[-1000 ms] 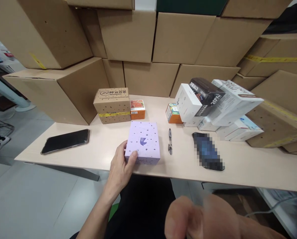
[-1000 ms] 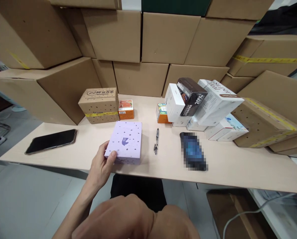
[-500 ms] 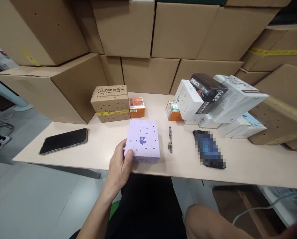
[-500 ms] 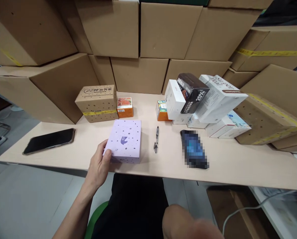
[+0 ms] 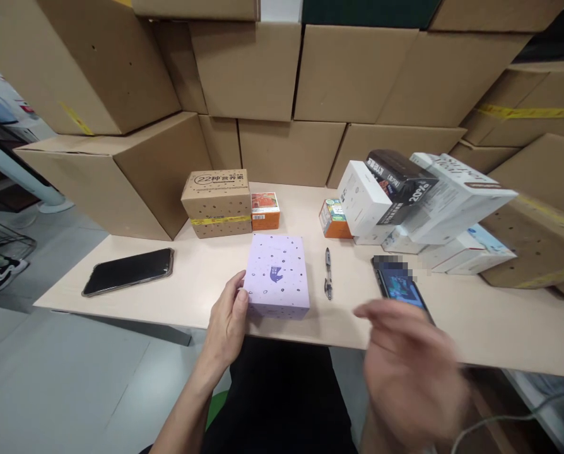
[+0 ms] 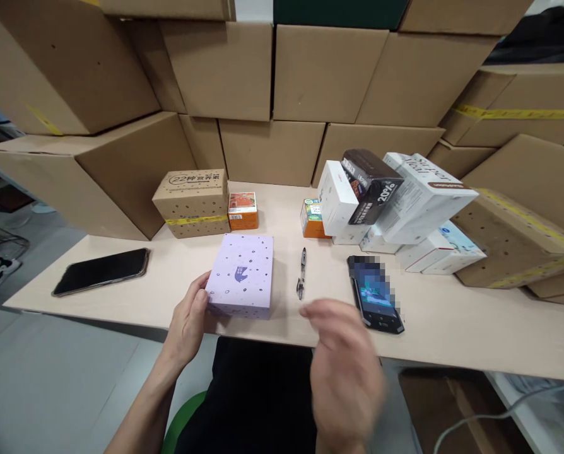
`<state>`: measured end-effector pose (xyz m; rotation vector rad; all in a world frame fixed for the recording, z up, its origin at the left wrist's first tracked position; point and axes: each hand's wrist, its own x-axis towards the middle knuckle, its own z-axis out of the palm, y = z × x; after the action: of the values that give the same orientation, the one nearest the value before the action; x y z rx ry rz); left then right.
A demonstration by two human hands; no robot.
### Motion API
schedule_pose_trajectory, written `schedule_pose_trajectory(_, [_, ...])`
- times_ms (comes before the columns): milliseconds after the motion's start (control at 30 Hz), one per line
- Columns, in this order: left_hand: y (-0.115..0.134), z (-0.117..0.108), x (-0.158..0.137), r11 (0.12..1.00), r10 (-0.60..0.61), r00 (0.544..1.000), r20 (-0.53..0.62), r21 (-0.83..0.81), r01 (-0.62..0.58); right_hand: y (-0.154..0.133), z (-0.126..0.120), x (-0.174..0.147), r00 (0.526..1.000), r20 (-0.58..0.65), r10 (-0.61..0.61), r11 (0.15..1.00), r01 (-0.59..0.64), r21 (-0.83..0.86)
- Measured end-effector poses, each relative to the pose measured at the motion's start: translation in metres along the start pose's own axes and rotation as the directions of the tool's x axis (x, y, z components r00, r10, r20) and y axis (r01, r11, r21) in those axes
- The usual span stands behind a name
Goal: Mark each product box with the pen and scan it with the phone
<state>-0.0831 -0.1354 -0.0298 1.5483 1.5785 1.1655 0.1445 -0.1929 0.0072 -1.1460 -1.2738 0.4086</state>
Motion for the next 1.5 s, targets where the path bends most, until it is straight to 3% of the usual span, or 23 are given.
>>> schedule_pose_trajectory(100, [-0.004, 0.002, -0.002, 0.999, 0.036, 0.999, 0.003, -0.023, -0.036, 0.037, 0.032, 0.005, 0.975, 0.196, 0.102, 0.994, -0.094, -0.049])
schedule_pose_trajectory(200, [-0.005, 0.007, -0.004, 0.997, 0.072, 0.997, -0.003, -0.039, -0.072, 0.054, 0.05, -0.003, 0.931, 0.356, 0.082, 0.995, -0.056, -0.082])
schedule_pose_trajectory(267, [-0.003, 0.01, -0.006, 0.995, 0.092, 0.996, -0.019, -0.028, -0.093, 0.056, 0.054, -0.01, 0.931, 0.356, 0.077, 0.996, -0.057, -0.068])
schedule_pose_trajectory(433, [0.013, 0.016, -0.012, 0.98, 0.197, 0.978, -0.067, 0.041, -0.195, 0.056, 0.056, -0.016, 0.937, 0.285, 0.203, 0.968, -0.236, 0.088])
schedule_pose_trajectory(533, [0.025, 0.02, -0.014, 0.957, 0.282, 0.958, -0.046, 0.081, -0.278, 0.061, 0.054, -0.016, 0.924, 0.276, 0.264, 0.95, -0.299, 0.092])
schedule_pose_trajectory(767, [0.029, 0.032, -0.012, 0.892, 0.453, 0.887, -0.095, 0.057, -0.449, 0.067, 0.035, -0.012, 0.96, 0.218, 0.178, 0.972, -0.137, -0.188])
schedule_pose_trajectory(933, [0.016, 0.045, -0.015, 0.896, 0.437, 0.887, -0.148, -0.015, -0.444, 0.062, 0.028, -0.005, 0.955, 0.243, 0.172, 0.978, -0.136, -0.157])
schedule_pose_trajectory(1033, [0.007, 0.054, -0.019, 0.915, 0.325, 0.93, -0.172, -0.19, -0.355, 0.058, 0.027, -0.004, 0.929, 0.264, 0.259, 0.965, -0.237, -0.112])
schedule_pose_trajectory(1133, [0.001, 0.057, -0.023, 0.919, 0.23, 0.965, -0.124, -0.298, -0.257, 0.057, 0.026, -0.005, 0.908, 0.273, 0.318, 0.944, -0.329, -0.006])
schedule_pose_trajectory(1233, [0.001, 0.055, -0.023, 0.927, 0.251, 0.965, -0.08, -0.266, -0.263, 0.055, 0.025, -0.004, 0.9, 0.304, 0.313, 0.936, -0.347, 0.06])
schedule_pose_trajectory(1333, [0.005, 0.053, -0.022, 0.919, 0.315, 0.947, -0.062, -0.229, -0.321, 0.051, 0.028, -0.001, 0.902, 0.296, 0.316, 0.944, -0.33, -0.001])
schedule_pose_trajectory(1500, [0.015, 0.045, -0.022, 0.866, 0.499, 0.857, -0.128, 0.057, -0.496, 0.05, 0.044, -0.004, 0.91, 0.266, 0.318, 0.942, -0.336, 0.023])
